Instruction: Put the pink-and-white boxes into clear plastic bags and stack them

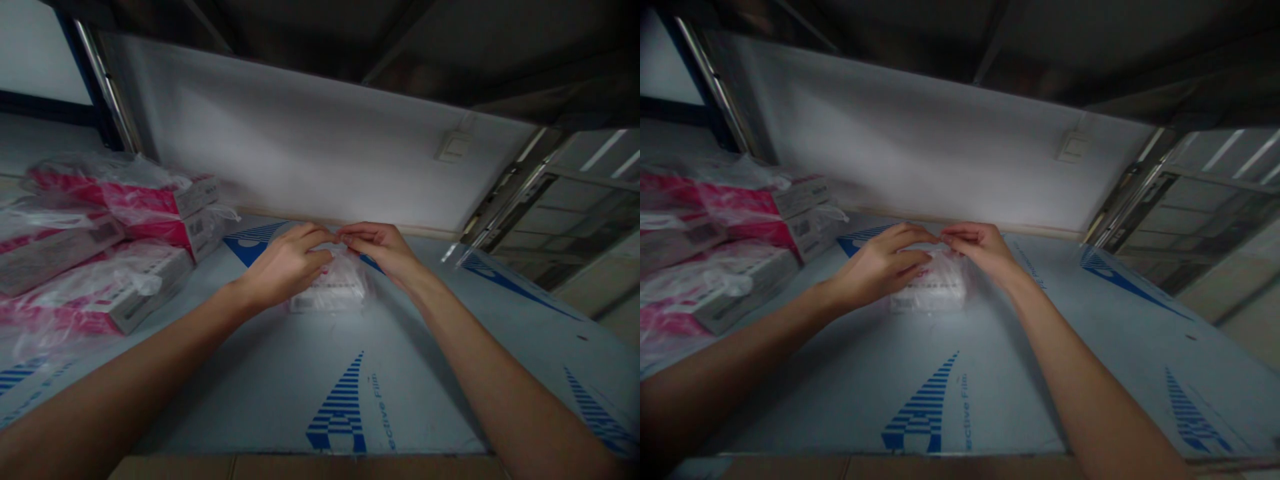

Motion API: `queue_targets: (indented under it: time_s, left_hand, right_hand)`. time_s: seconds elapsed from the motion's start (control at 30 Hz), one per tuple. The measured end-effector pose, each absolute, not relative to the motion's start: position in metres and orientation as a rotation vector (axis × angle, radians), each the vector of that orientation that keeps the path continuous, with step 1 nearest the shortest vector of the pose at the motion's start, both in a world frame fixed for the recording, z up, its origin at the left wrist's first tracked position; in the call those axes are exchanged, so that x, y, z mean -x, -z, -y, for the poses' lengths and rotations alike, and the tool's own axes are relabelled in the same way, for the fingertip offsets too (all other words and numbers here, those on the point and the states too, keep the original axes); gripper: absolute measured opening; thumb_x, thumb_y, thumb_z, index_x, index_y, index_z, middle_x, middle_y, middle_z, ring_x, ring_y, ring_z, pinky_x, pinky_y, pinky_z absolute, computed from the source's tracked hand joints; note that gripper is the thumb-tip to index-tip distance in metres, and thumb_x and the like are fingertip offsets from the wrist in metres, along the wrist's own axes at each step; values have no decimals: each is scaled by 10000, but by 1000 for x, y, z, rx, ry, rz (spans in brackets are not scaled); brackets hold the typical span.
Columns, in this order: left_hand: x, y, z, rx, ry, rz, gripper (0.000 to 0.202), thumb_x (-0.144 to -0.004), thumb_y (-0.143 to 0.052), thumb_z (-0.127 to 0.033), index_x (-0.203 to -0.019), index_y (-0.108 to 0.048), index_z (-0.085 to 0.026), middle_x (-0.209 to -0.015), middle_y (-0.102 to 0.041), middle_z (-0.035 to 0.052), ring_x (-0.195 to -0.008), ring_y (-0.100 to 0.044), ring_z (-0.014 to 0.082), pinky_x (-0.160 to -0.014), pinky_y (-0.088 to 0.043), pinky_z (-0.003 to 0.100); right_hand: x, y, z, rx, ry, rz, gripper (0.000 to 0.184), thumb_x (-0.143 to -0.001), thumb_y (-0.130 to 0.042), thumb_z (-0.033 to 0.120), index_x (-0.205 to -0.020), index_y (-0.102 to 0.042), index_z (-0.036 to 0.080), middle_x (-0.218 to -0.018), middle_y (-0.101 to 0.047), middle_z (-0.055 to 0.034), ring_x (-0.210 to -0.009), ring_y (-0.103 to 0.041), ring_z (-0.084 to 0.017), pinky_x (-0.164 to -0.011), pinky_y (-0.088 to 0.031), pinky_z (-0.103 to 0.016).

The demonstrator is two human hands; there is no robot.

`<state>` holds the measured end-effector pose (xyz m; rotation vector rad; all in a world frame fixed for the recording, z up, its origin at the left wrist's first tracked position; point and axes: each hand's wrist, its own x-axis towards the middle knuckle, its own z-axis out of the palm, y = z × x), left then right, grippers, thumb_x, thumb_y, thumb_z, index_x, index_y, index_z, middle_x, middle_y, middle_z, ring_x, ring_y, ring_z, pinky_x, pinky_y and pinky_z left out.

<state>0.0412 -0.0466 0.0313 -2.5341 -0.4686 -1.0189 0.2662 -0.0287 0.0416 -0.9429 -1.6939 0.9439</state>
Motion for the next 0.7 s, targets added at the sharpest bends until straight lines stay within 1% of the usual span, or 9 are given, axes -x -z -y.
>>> queue_targets:
  time_s: [0.07, 0.13, 0.23, 0.3, 0.37, 0.43, 0.57, 0.63, 0.7]
  left_hand:
    - [-39, -30, 45, 2477, 955, 503, 112, -920, -578, -124, -934, -686, -152, -1165, -700, 105, -1096, -619, 251, -943, -536, 422]
    - [-38, -30, 45, 2418, 936, 540, 118, -933, -559, -131, -952, -673, -151, -1088, -714, 94, -1024, -632, 244, -892, -540, 403]
    - [-39, -30, 47, 2377, 965, 655, 124, -947, -526, -135, -972, -645, -156, -1003, -704, 85, -931, -637, 216, -817, -535, 351]
    - [-41, -31, 50, 2384, 1015, 789, 125, -946, -507, -138, -981, -623, -165, -949, -688, 68, -865, -637, 189, -761, -527, 308]
    - [-42, -32, 52, 2408, 1064, 907, 135, -943, -493, -152, -1017, -602, -183, -917, -676, 45, -809, -634, 166, -708, -514, 271]
    - [-44, -32, 54, 2440, 1091, 952, 145, -946, -487, -170, -1046, -588, -199, -907, -670, 29, -776, -630, 154, -681, -503, 257]
    - [-46, -31, 57, 2526, 1092, 865, 122, -944, -516, -179, -1021, -609, -193, -915, -655, 35, -788, -627, 159, -700, -506, 268]
    - [-48, -30, 58, 2569, 1108, 829, 119, -943, -534, -186, -1025, -621, -187, -970, -657, 49, -817, -636, 161, -717, -515, 272]
    - [-50, -29, 59, 2601, 1148, 810, 130, -952, -545, -206, -1048, -631, -191, -1017, -659, 58, -834, -645, 157, -725, -524, 271]
  right_hand:
    - [-265, -42, 31, 911, -963, 1781, 237, -772, -773, 314, -994, -778, 234, -1000, -772, -51, -874, -691, -177, -841, -530, -350]
    - [-261, -40, 34, 848, -1012, 1871, 287, -765, -762, 270, -1051, -760, 242, -1088, -761, -47, -982, -692, -194, -918, -523, -373]
    - [-255, -37, 35, 808, -985, 1986, 385, -723, -759, 191, -1104, -736, 246, -1132, -749, -39, -1037, -685, -212, -950, -522, -400]
    - [-252, -34, 34, 842, -844, 2005, 331, -744, -744, 192, -1072, -741, 239, -1083, -757, -40, -988, -690, -213, -921, -528, -402]
    - [-250, -32, 33, 889, -687, 2001, 213, -799, -721, 244, -1009, -751, 225, -1022, -761, -48, -928, -689, -211, -871, -530, -389]
    - [-250, -31, 33, 922, -605, 1995, 158, -834, -703, 287, -968, -748, 214, -931, -758, -41, -840, -681, -200, -787, -528, -360]
    - [-250, -34, 37, 940, -581, 1955, 157, -829, -695, 248, -983, -715, 225, -680, -684, 27, -613, -608, -156, -593, -464, -288]
    - [-250, -37, 39, 922, -604, 1937, 204, -847, -669, 232, -1048, -702, 237, -673, -685, 33, -597, -604, -153, -578, -455, -281]
    - [-249, -38, 41, 884, -628, 1935, 240, -865, -635, 229, -1095, -705, 247, -741, -723, 18, -651, -641, -163, -626, -487, -294]
